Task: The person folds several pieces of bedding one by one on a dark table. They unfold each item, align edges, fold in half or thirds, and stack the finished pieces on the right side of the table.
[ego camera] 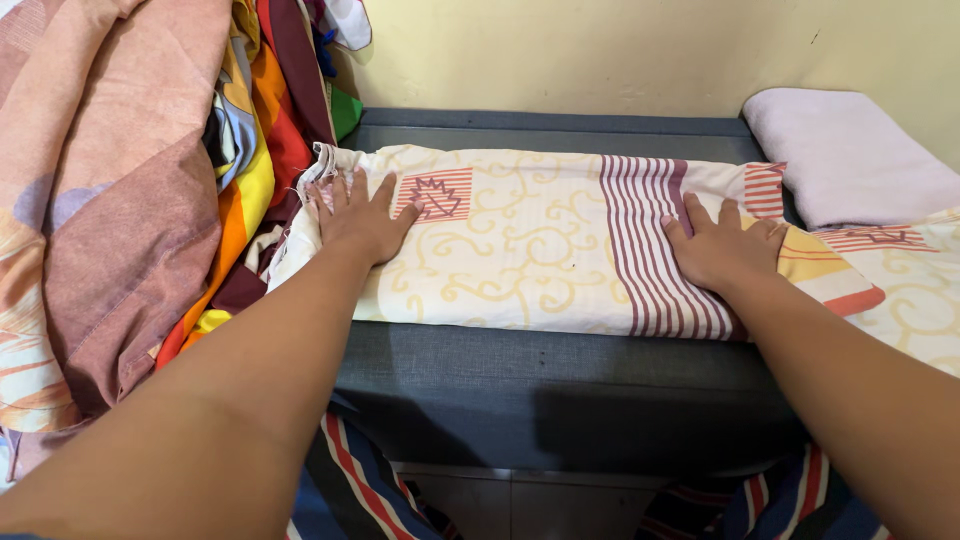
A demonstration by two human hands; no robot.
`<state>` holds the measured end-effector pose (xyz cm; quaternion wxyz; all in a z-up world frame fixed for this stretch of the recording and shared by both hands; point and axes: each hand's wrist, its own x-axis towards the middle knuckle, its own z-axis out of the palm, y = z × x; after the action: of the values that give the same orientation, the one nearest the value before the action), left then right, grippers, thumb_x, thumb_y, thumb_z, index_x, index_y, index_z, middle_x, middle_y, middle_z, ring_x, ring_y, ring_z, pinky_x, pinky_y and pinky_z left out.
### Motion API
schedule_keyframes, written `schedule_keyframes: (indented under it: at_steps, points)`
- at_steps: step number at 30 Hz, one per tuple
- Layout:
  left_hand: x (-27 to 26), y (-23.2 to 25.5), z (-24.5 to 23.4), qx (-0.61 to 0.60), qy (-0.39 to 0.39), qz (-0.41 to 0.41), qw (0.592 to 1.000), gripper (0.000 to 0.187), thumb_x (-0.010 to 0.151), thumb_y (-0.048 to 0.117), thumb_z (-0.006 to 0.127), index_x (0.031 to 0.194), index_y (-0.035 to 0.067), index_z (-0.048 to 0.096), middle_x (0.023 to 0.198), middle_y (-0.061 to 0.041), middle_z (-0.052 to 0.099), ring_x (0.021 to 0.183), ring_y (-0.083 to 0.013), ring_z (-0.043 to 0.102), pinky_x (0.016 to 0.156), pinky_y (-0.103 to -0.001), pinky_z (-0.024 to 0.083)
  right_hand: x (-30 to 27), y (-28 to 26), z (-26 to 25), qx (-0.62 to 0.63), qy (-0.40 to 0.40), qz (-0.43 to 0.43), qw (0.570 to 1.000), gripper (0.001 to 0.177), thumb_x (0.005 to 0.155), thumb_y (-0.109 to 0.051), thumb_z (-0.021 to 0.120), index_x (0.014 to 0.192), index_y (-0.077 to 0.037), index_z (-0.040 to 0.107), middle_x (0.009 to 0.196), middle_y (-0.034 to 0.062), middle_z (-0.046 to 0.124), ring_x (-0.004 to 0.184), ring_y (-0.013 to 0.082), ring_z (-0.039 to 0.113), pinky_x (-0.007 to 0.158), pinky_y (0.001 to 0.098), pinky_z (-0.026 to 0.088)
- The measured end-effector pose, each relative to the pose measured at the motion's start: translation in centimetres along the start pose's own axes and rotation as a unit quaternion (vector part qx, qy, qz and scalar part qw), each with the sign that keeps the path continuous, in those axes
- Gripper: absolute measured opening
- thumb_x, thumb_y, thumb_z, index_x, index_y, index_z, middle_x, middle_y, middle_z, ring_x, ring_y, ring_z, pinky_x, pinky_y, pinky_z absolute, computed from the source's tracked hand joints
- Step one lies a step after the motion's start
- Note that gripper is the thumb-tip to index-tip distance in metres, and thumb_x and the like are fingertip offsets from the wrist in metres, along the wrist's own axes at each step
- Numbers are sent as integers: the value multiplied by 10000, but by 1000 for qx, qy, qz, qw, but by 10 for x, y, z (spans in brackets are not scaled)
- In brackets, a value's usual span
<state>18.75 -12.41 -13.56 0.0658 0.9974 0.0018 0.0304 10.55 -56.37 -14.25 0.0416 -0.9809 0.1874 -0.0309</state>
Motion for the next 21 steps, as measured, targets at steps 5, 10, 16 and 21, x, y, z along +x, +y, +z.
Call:
schedule_keyframes:
  at_steps: [5, 10, 16, 21]
  points:
    - [-39, 10, -20, -85, 143, 67, 984, 537, 915, 505, 562, 1368, 225, 636, 1542, -177, 470, 1487, -391, 318, 1232, -556, 154, 9, 1, -3, -20, -38, 13, 999, 700, 972, -674, 311, 1605, -379, 264, 1697, 161, 124, 1519, 568, 5, 1200, 683, -74]
    - [-89, -12, -51, -121, 179, -12, 976, 449, 923, 497, 606, 1127, 133, 772, 1237, -183, 704, 1178, -369, 625, 1012, -488, 475, -1, -24, -2, 9, -35, -23, 999, 683, 975, -574, 403, 1604, -330, 297, 1710, 203, 62, 1516, 568, -75, 1183, 698, -77]
    - [-104, -72, -70, -181, -221, -190, 939, 852, 985, 721, 380, 990, -11, 816, 993, -197, 839, 892, -306, 808, 760, -407, 611, -44, -106, -3, 71, -51, -132, 987, 695, 981, -607, 335, 1617, -362, 197, 1700, 182, 16, 1535, 502, -82, 1213, 630, -69]
    - [-111, -76, -46, -442, -307, -286, 793, 971, 919, 806, 427, 1310, -64, 607, 1160, -203, 765, 940, -269, 769, 799, -394, 623, -79, -158, -5, 81, -53, -198, 975, 686, 997, -612, 270, 1624, -364, 146, 1702, 171, 12, 1538, 490, -86, 1214, 636, -63]
